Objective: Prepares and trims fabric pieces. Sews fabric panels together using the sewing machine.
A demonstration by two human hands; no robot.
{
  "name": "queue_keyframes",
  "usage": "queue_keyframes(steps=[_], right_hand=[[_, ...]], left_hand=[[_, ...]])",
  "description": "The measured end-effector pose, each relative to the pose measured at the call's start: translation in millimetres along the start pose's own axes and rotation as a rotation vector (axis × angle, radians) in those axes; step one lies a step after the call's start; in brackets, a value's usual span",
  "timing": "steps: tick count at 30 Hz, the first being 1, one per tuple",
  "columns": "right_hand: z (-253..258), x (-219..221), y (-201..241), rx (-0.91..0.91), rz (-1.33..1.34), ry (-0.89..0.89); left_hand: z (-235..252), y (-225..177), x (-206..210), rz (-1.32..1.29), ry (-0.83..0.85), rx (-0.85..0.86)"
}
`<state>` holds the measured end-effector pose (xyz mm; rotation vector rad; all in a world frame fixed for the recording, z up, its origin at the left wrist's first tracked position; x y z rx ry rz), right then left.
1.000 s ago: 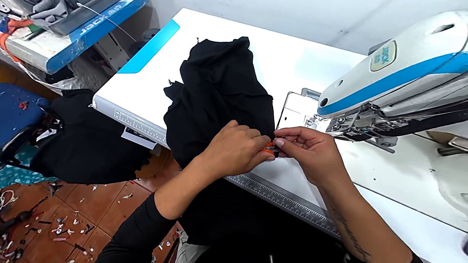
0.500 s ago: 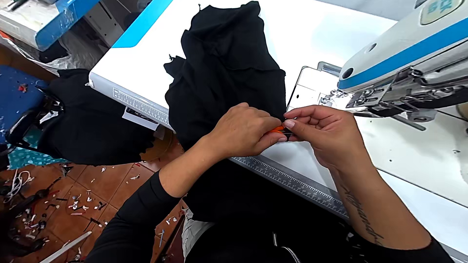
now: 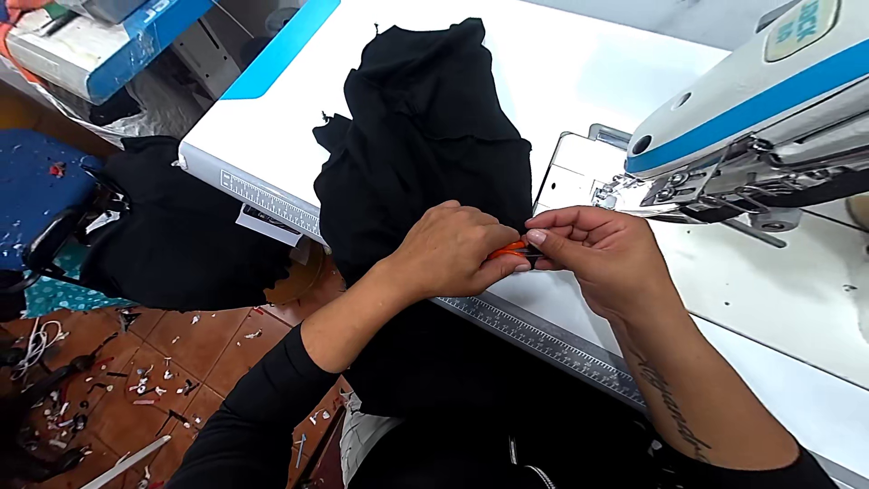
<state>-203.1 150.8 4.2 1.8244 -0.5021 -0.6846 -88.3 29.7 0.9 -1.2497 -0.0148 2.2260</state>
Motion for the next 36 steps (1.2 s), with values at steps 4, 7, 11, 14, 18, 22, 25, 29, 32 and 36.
queue_keyframes(steps=[4,7,11,14,18,22,25,29,32,36], right_hand=[[-1.3,1.3,0.4,0.006,0.016,0.007],[-2.1,2.9,0.4,-0.024,-0.005,0.008],[-2.3,6.0,-0.2,-0.032,-0.001,0.004],[-1.8,7.1,-1.4,-0.025,-0.01,0.009],[-6.3,-4.4,2.2,-0.19,-0.167,-0.097],[-43.2,-21.4,3.2,-0.375,-0.495,0.192],[-69.8,9.4,-16.1,-0.462,-0.829,0.601],[-61.6,48.2,-22.7,-0.593,-0.914,0.418],[-35.4,38.8,-20.5,-0.528,-0.738,0.161],[-16.9,43.3,-16.0,-0.539,-0.706,0.062]], left_hand=[[0.4,-4.2,-1.7,0.059,0.005,0.003],[-0.3,-5.4,-1.3,0.103,-0.021,0.031],[-1.8,-4.0,-2.3,0.072,-0.006,0.019],[-0.9,-6.7,-2.7,0.075,0.022,0.027],[-1.9,-0.2,-8.5,0.033,0.059,-0.054],[-3.8,44.8,-25.0,-0.185,0.105,-0.455],[7.8,88.6,-18.5,-0.34,-0.151,-0.648],[37.1,108.6,-21.2,-0.821,-0.578,-0.776],[29.0,84.2,-80.8,-0.93,-0.834,-0.581],[-40.5,45.2,-143.5,-0.654,-1.027,-0.396]])
Point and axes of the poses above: each hand's wrist, its own z-axis towards the middle knuckle, its own x-axis out of the palm, y = z × x, the point moved 5 cm from there along z, towards the middle knuckle, and after that the axes turned 14 degrees about x, right-handed, at the moved point
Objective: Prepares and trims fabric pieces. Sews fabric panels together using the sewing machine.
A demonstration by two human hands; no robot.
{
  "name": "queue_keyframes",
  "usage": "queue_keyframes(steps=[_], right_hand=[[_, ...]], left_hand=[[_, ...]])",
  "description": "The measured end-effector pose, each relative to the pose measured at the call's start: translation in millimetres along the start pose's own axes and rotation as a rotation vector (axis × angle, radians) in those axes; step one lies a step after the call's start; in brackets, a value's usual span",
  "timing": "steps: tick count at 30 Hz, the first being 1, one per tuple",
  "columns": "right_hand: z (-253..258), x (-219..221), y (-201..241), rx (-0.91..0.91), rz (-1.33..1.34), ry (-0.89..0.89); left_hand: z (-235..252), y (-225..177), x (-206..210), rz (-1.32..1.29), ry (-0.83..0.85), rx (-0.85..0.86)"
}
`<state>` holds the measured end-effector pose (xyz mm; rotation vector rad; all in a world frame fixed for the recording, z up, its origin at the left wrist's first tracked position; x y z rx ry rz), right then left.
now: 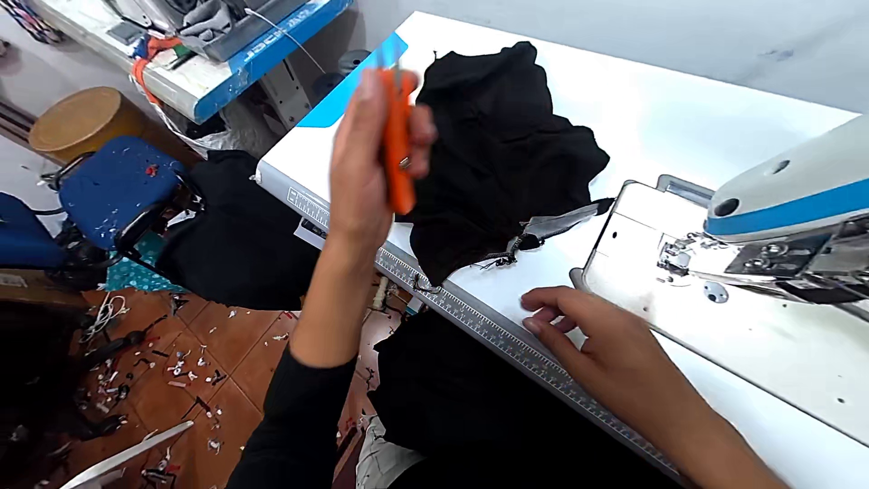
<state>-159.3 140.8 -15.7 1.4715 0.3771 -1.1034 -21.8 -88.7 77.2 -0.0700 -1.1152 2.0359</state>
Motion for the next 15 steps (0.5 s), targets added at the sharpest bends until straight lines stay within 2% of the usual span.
queue_keyframes(steps=[3,7,11,15], right_hand=[[12.2,20.6,31.2,-0.179,-0.072,-0.062],[30.9,60.2,60.1,-0.315,-0.218,-0.203],[40.0,74.8,61.7,-0.278,-0.173,-0.219],[26.8,64.0,53.7,-0.224,-0.131,-0.23]], left_hand=[[-49.0,-7.2,-44.3,0.151,-0.059,-0.005],[-118.7,-3.2,-66.9,0.271,-0.079,-0.14],[-166.6,-0.7,-62.4,0.477,0.056,-0.275],[-194.6,15.4,-50.0,0.425,0.198,-0.43]])
Point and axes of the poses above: each hand's wrist, its own z-axis towards the middle knuckle, its own x-axis out of the palm, y = z × x, the point moved 5 cm from there along z, towards the middle knuckle, and after that the axes turned 14 degrees about x, right-handed, at the moved point
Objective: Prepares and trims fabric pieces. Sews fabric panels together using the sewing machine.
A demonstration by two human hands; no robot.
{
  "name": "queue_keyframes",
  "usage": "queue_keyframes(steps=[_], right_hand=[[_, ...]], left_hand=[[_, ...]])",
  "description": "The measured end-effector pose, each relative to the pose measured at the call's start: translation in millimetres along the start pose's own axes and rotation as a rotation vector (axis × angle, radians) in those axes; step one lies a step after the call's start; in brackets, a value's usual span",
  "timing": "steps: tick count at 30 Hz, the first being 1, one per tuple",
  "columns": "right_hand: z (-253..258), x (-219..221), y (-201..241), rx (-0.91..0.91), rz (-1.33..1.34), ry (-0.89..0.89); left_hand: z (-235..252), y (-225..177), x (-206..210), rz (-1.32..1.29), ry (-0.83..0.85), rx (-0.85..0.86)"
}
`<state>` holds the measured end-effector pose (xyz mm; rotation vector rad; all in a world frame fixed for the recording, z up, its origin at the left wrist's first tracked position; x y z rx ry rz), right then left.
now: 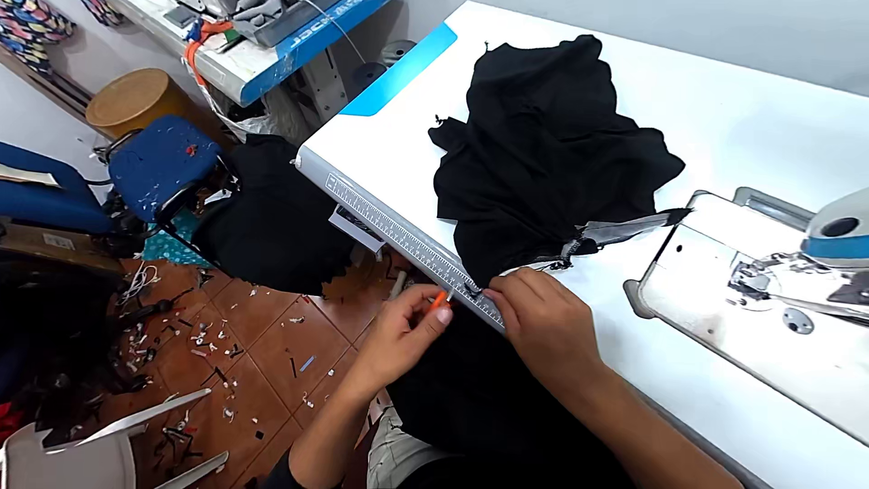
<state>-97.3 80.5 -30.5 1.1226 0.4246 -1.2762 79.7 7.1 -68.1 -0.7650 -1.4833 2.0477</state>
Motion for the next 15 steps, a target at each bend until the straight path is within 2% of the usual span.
queue_keyframes(steps=[4,7,9,13,15], right_hand=[[-14.5,-20.3,-12.3,0.108,0.04,0.038],[-26.1,-30.2,-18.5,0.16,0.144,0.131],[-35.8,-34.1,-15.6,0.123,0.286,0.258],[-60.4,-54.9,0.0,-0.139,0.58,0.725],[-70.1,-75.6,-4.9,-0.12,0.656,0.881]], left_hand=[[1.6,4.8,17.8,-0.077,0.132,-0.054],[9.9,1.0,25.8,-0.076,0.161,-0.049],[15.7,-2.6,27.8,-0.05,0.174,-0.036],[21.8,-16.3,26.9,0.091,0.291,0.084],[25.1,-35.2,38.5,0.194,0.402,0.122]])
Point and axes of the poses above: each hand's wrist, its own z-axis towards the middle knuckle, its own x-axis out of the palm, y = z × x, the point moved 5 cm from there along z, towards the middle knuckle, and after that the axes turned 14 degrees about x, right-handed, at the moved point
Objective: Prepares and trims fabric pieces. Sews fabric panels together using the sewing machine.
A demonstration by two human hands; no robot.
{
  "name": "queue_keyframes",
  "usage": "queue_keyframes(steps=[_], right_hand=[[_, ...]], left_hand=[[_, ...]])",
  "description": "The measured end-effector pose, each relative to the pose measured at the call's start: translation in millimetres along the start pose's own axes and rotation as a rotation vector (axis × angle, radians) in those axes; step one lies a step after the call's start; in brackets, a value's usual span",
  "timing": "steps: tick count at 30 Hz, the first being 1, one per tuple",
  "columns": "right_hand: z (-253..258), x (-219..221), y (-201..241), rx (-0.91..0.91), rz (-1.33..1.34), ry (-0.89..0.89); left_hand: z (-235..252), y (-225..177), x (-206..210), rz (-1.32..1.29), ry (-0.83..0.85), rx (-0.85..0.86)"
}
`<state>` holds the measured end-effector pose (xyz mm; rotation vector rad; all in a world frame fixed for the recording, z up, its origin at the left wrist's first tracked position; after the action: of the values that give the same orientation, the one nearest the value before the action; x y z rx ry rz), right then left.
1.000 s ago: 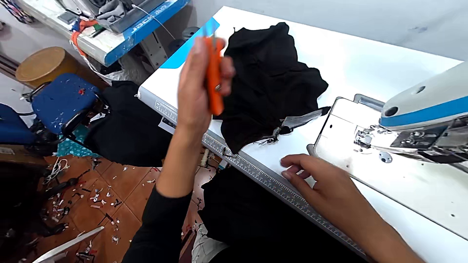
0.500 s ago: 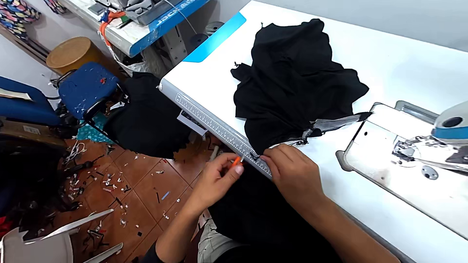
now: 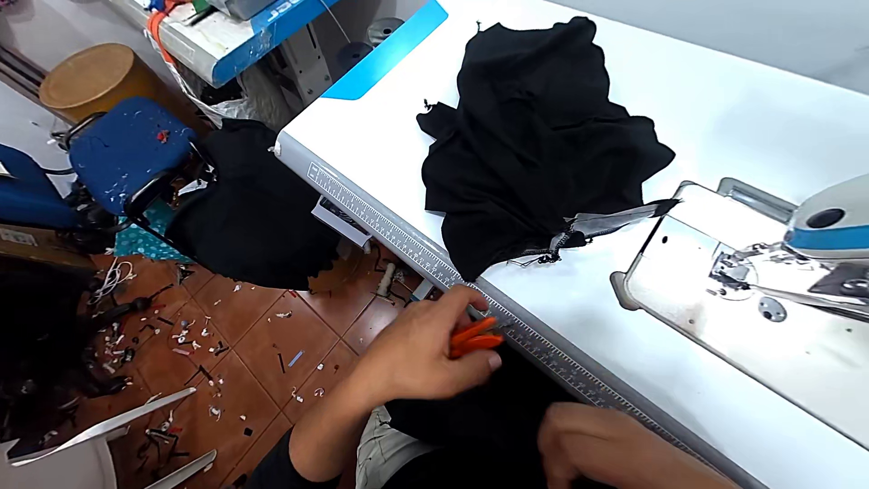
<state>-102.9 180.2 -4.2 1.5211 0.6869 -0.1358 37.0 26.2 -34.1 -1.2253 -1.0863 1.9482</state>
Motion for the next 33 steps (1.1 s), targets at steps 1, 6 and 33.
queue_keyframes(steps=[1,6,33], right_hand=[[-14.2,-5.9,-0.5,0.054,0.027,-0.03],[-92.8,-27.7,-19.5,0.254,-0.364,-1.013],[25.2,-102.0,-24.0,0.07,-0.136,-1.177]], left_hand=[[9.0,-12.8,7.2,0.037,0.021,0.03],[78.9,-58.0,84.8,0.149,0.066,0.349],[94.7,-45.1,-15.4,0.302,-0.044,0.549]])
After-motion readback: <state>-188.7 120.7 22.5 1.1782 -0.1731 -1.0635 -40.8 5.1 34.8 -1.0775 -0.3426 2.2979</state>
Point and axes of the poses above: each hand's wrist, its own z-axis towards the middle knuckle, its own x-axis out of the palm, y = z × x, the point moved 5 cm from there along z, towards the middle knuckle, and after that the axes turned 14 degrees about x, right-handed, at the moved point
